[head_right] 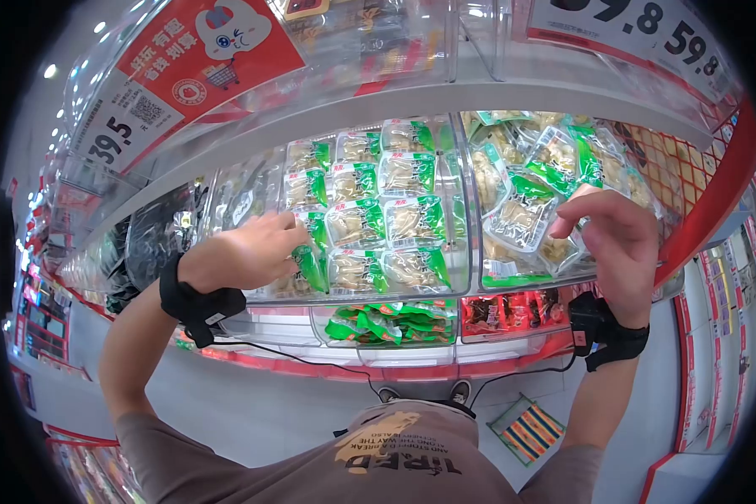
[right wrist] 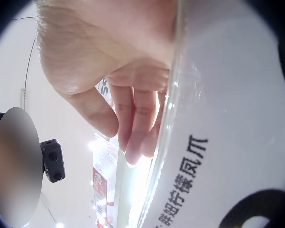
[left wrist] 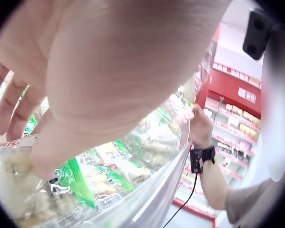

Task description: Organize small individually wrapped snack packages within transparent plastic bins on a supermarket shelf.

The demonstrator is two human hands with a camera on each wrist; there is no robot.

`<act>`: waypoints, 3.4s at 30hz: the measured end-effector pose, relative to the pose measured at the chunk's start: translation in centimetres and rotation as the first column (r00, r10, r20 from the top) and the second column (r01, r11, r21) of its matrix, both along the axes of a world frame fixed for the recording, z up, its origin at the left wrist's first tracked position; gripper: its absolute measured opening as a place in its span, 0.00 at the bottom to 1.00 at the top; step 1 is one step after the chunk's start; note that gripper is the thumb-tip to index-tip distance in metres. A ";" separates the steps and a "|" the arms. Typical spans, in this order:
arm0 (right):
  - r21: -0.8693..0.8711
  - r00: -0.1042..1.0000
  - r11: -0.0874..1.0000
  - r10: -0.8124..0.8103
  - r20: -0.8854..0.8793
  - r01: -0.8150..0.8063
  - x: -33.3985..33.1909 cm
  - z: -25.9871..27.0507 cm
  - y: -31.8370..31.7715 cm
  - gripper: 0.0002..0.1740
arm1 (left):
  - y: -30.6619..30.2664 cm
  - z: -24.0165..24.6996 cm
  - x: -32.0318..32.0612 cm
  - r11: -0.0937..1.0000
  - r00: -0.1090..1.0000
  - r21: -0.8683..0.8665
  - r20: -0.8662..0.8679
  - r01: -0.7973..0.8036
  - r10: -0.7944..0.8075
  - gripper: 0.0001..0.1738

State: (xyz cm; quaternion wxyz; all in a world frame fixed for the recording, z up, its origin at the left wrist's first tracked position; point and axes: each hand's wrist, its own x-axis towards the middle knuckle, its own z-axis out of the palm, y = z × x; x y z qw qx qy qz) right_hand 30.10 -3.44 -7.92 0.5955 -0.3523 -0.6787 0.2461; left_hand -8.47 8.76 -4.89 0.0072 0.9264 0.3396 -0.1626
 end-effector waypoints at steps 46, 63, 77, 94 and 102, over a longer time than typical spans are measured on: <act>0.484 0.761 0.699 -0.641 0.096 0.527 -3.0 -0.8 0.1 0.14 | -7.1 4.2 5.5 0.847 0.664 -0.508 0.689 0.155 0.291 0.15; 0.499 0.705 0.759 -0.618 0.347 0.419 -1.9 -0.7 0.3 0.27 | -6.6 4.0 10.4 0.640 0.289 -0.723 0.690 0.258 0.663 0.12; 0.416 0.221 0.615 -0.700 0.679 0.670 -4.0 -1.2 1.5 0.22 | 1.2 2.9 6.5 0.924 0.963 -0.368 0.195 -0.104 0.186 0.25; 0.452 0.332 0.648 -0.731 0.596 0.614 -3.6 -0.7 1.3 0.23 | 3.0 0.8 7.4 0.911 0.999 -0.411 -0.003 0.046 -0.052 0.23; 0.453 0.436 0.680 -0.725 0.533 0.577 -3.7 -0.4 0.9 0.24 | 0.6 1.3 7.1 0.991 0.988 -0.104 -0.117 0.088 -0.100 0.24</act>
